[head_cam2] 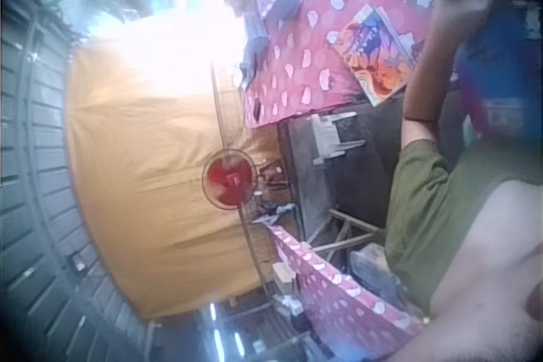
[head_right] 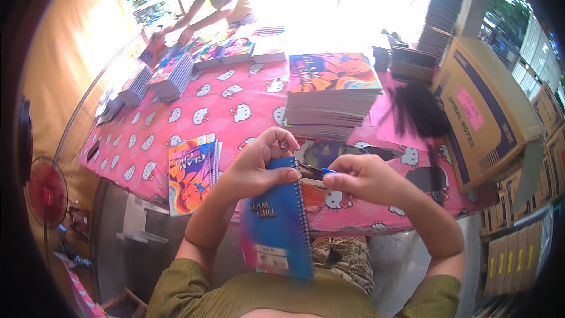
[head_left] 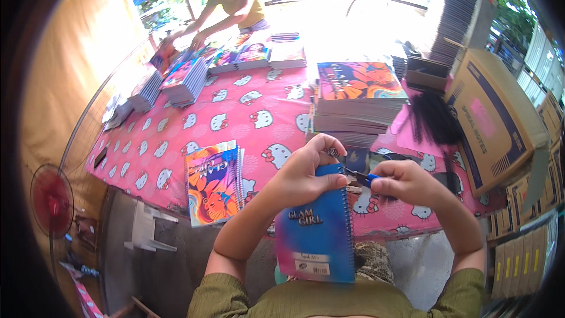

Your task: The person secures the ends of spiral bindings on notebooks using pliers, applies tape to the spines using a tape dispenser, and moves the finished items between stacks on a table.

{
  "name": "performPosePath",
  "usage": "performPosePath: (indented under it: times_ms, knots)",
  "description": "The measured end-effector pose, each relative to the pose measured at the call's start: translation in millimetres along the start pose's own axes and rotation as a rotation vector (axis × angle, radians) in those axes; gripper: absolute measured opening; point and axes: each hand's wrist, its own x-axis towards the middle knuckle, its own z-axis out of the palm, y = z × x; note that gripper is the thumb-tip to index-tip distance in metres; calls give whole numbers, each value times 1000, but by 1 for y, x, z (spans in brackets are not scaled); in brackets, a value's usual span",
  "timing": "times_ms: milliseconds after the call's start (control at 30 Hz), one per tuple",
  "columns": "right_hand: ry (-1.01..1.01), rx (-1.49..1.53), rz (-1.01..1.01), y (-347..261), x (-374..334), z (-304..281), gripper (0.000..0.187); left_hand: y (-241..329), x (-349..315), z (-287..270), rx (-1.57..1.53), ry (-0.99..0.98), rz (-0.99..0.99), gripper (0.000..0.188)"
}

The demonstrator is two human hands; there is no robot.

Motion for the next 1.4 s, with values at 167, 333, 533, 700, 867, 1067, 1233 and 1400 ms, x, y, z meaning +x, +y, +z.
performPosePath:
  times_ms: [167,333,533,700,867,1067,1233,1400]
  knots:
    - [620,-457,-378,65,-5,-1,42,7,-38,-55,86,436,269,35]
    - [1022,-577,-213,169,-10,-24,41,-17,-82,-184,-479,602,791,18]
    - [953,-879,-44,207,-18,-14,53,-141,-167,-328,-362,589,471,25]
    - [930,-888,204,208,-29,-10,65,-115,-145,-300,-37,845,120,13]
    - [1027,-689,-147,163,-24,-23,50,-79,-77,-282,374,840,139,16]
    - [986,-776,-495,98,-7,-17,36,16,100,-118,33,310,344,39]
    - [852,-763,-691,68,4,-12,35,46,246,-100,373,189,112,71]
    - [861,-901,-806,44,40,-42,36,16,270,-122,762,330,41,79]
